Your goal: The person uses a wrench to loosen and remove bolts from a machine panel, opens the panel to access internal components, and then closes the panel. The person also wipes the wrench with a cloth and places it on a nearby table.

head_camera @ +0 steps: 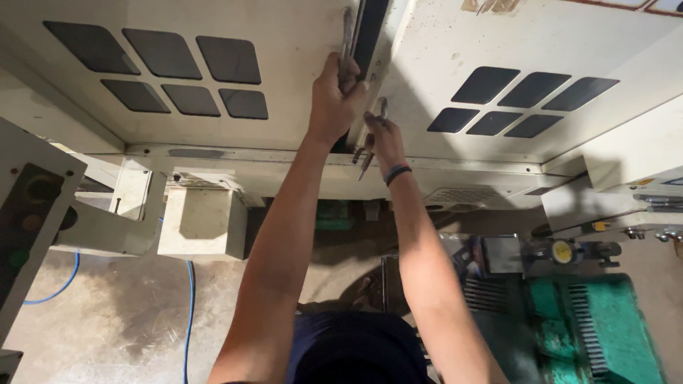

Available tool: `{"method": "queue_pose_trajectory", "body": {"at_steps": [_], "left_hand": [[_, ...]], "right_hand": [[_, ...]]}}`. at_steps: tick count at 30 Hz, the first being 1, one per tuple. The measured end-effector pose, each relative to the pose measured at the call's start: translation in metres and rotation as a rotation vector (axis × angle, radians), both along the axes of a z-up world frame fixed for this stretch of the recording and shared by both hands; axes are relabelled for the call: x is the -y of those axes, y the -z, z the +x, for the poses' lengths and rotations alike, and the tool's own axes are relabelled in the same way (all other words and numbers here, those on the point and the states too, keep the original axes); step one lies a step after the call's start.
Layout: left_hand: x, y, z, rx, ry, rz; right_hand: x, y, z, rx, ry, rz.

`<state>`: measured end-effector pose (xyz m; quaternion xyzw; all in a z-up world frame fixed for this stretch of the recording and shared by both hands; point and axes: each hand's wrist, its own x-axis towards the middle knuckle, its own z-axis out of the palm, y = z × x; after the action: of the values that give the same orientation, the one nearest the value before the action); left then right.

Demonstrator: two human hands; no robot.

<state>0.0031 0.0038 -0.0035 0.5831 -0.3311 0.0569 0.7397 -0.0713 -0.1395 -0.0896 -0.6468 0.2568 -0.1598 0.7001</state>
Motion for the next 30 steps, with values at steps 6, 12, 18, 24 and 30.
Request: {"method": "queue_pose_trajectory", "body": {"at_steps": [6,12,18,24,30], "left_hand": [[0.0004,-0.0014,0.0002,0.015,-0.006,0.008],[-0.0008,-0.0014,0.0001,-0.022,0.014,0.029],[-0.0011,-0.0015,-0.0004,-0.022,0.016,0.024],[-0.0017,-0.0023,-0.0007,-0.018,0.029,0.013],[-0.0023,-0.0028,-0.0013,-0.001,0.031,0.009]], "right_hand": [[-0.0016,-0.0023,-0.0002,0.022,-0.009,0.02],[-0.0054,-0.0068,-0.0037,0.013,-0.003,0.013],[-0.0058,-0.0052,-0.0026,0.03,0.005,0.018],[-0.0061,-0.0029,-0.0019,0.023,0.012,-0.018],[-0.0065,-0.004,-0.0029,0.025,0.003,-0.015]]}}
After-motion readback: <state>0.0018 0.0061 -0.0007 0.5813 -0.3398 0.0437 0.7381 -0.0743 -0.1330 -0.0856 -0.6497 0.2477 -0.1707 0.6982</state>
